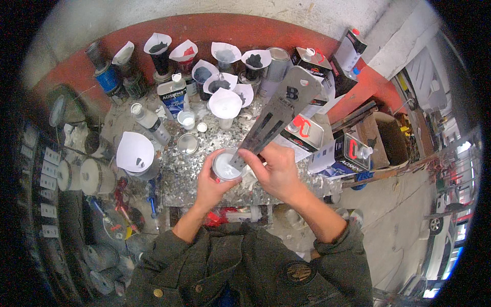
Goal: The person retrieves a paint sprayer and a small container, then pours liquid from a large paint can into the container. They add a smaller amount from a bottle and stir the mixture with a metal stick. The person pours the mixed paint into a funnel and continues stirring.
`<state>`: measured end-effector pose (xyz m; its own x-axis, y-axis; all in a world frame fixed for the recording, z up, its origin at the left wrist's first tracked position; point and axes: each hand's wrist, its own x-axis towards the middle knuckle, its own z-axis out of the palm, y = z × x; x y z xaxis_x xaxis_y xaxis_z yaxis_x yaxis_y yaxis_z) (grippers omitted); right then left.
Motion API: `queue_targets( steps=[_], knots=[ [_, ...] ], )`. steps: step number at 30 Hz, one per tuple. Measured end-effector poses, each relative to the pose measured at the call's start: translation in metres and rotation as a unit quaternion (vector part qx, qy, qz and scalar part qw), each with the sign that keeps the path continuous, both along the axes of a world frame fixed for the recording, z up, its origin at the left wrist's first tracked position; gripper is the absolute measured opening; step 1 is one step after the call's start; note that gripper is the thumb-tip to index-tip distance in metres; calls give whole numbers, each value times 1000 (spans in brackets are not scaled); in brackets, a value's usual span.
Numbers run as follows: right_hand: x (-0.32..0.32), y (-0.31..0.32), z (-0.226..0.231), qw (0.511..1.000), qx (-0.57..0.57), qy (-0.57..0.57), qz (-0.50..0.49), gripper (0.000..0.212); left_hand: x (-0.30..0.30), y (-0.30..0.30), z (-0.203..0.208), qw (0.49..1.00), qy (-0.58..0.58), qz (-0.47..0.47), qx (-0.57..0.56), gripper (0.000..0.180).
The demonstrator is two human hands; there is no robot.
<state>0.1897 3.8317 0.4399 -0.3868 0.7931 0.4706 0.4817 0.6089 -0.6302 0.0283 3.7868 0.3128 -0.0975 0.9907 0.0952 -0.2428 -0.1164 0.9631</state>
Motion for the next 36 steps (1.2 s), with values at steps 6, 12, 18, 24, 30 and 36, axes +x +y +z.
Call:
queue_targets(
  steps=[6,12,18,24,30,36],
  knots=[
    [-10,-8,12,999,8,47,-3,13,2,0,-6,1000,23,3,-2,83],
    [-1,8,29,996,80,-25,-21,12,0,-3,-8,998,65,12,9,85],
    [4,3,2,1000,-19,-13,1,15,0,0,2,1000,10,0,8,84],
    [-8,-12,20,1000,-17,12,1,12,0,-1,-2,1000,13,-4,-2,84],
    [2,10,23,996,83,11,-10,13,-1,-4,-3,999,50,5,16,83],
    [6,1,0,1000,-11,-7,-10,13,0,0,2,1000,13,3,5,84]
  ],
)
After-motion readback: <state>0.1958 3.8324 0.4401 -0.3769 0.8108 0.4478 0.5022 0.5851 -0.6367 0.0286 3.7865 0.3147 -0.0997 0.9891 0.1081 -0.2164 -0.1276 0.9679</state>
